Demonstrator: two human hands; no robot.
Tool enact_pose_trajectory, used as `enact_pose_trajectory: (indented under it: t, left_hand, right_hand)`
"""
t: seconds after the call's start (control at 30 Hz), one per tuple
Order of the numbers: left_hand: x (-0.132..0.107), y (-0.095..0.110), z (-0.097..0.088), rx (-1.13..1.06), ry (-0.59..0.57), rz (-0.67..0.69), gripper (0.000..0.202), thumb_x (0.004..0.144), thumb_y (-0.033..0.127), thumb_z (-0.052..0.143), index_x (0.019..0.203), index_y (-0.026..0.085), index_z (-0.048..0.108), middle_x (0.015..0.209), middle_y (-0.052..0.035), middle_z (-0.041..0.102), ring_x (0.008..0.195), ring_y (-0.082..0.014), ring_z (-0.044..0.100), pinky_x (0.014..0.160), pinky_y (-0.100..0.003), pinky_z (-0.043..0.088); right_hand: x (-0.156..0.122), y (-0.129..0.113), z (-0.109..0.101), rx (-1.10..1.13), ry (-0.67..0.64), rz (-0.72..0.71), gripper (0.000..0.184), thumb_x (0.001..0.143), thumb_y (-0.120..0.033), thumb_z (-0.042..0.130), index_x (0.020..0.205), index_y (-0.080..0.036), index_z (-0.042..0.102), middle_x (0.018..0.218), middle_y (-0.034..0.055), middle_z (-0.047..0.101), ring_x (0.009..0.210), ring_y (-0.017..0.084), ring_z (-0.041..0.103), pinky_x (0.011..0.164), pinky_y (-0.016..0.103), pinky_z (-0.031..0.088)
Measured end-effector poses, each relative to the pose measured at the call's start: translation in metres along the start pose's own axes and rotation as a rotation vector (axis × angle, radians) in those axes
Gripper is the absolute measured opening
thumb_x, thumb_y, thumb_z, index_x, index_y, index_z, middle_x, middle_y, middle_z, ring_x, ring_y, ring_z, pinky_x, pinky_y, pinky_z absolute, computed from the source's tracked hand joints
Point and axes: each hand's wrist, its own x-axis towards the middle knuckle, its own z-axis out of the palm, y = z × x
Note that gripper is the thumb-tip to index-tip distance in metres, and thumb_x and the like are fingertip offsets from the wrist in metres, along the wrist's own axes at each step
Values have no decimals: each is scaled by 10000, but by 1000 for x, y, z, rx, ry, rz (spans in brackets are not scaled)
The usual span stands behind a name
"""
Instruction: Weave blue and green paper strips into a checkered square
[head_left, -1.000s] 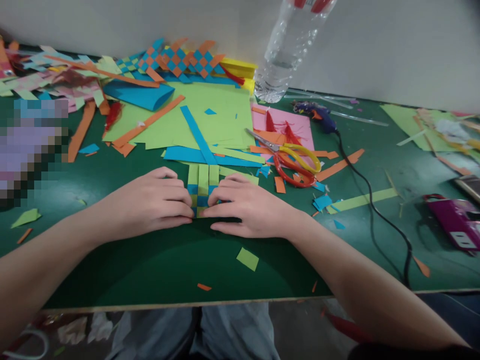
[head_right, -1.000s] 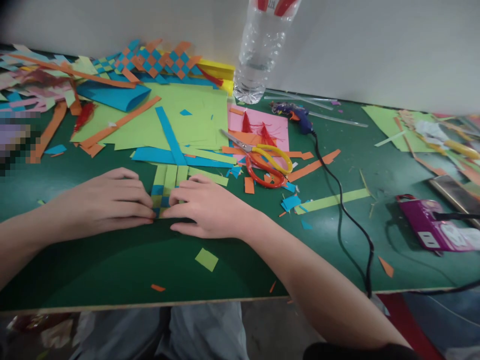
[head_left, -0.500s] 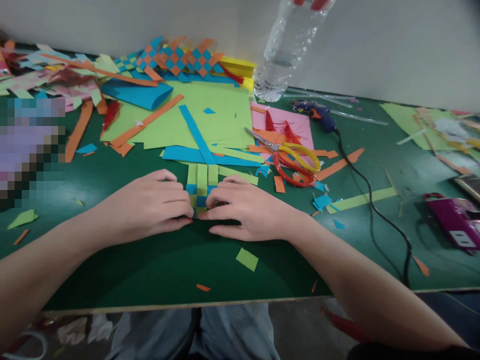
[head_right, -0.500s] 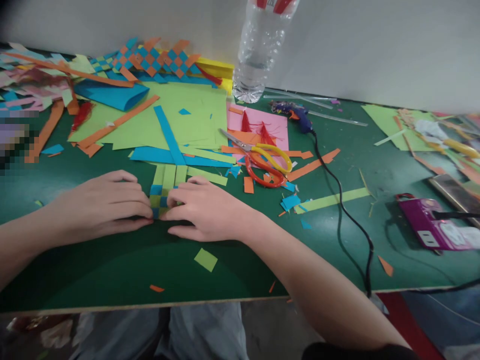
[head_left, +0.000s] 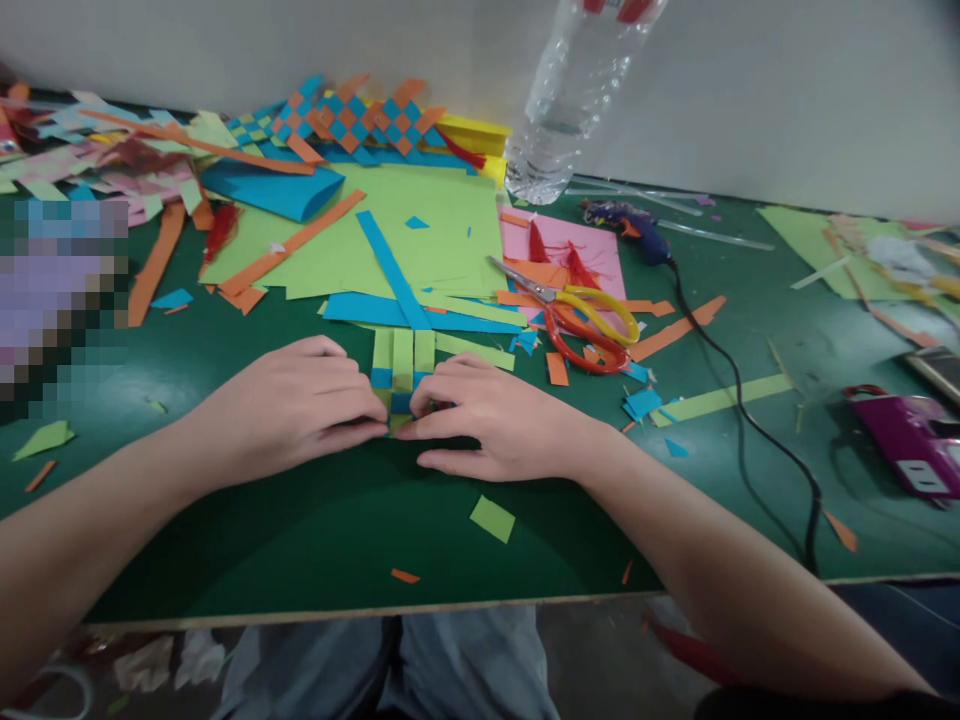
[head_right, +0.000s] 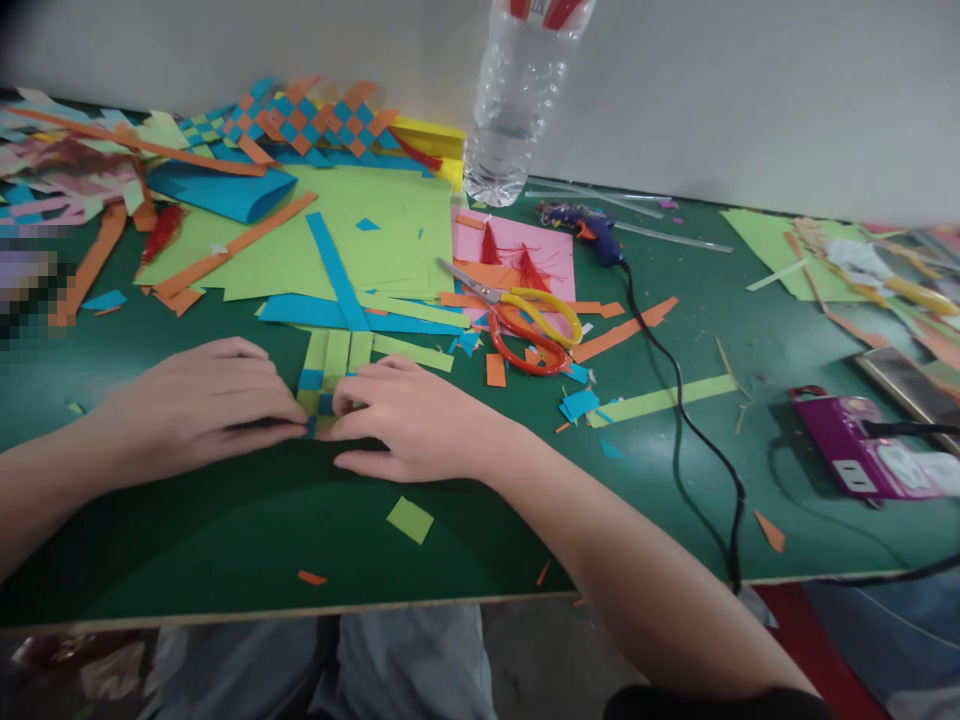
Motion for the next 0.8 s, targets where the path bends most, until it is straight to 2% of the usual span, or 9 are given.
enact_pose_trajectory:
  t: [0.17,0.33,0.53,0.63,0.8]
  left_hand:
    - [0,-3,-1,108,9,-63,473,1136,477,345,971,221,707,811,-2,765,739,-180,657,823,-334,395]
    - [-2,-6,2,37,10,-206,509,1108,586,347,1052,262,736,821,0,758,756,-189,658,832,-348,381]
    - [-2,-7,1,-57,-151,-356,534,1051,671,413,1136,262,745,720,24,668,657,-167,591,801,-354,358]
    - [-1,-7,2,-70,-194,-381,565,1042,697,394,1128,258,740,711,28,648,652,-164,573,797,-353,353]
    - [2,-6,2,-90,-195,-358,550,1047,683,393,1119,258,735,684,43,623,632,-152,552,780,-346,349]
  right_hand:
    - [2,-1,3,41,5,30,312,1042,-415,602,1197,-173,725,1109,94,708,977,211,627,893,378,416]
    - [3,-2,6,96,-17,74,316,1026,-405,631,1207,-147,658,1134,111,711,1039,227,627,905,370,412]
    - [3,-2,6,145,23,103,215,1026,-357,634,1097,-154,627,1048,89,699,992,212,613,894,355,413]
    - [4,-2,6,156,23,110,164,1023,-319,632,1079,-166,615,1048,87,691,993,212,605,899,357,417]
    - [4,-3,5,174,20,124,147,1008,-310,646,1034,-178,587,1043,84,685,971,205,592,881,349,413]
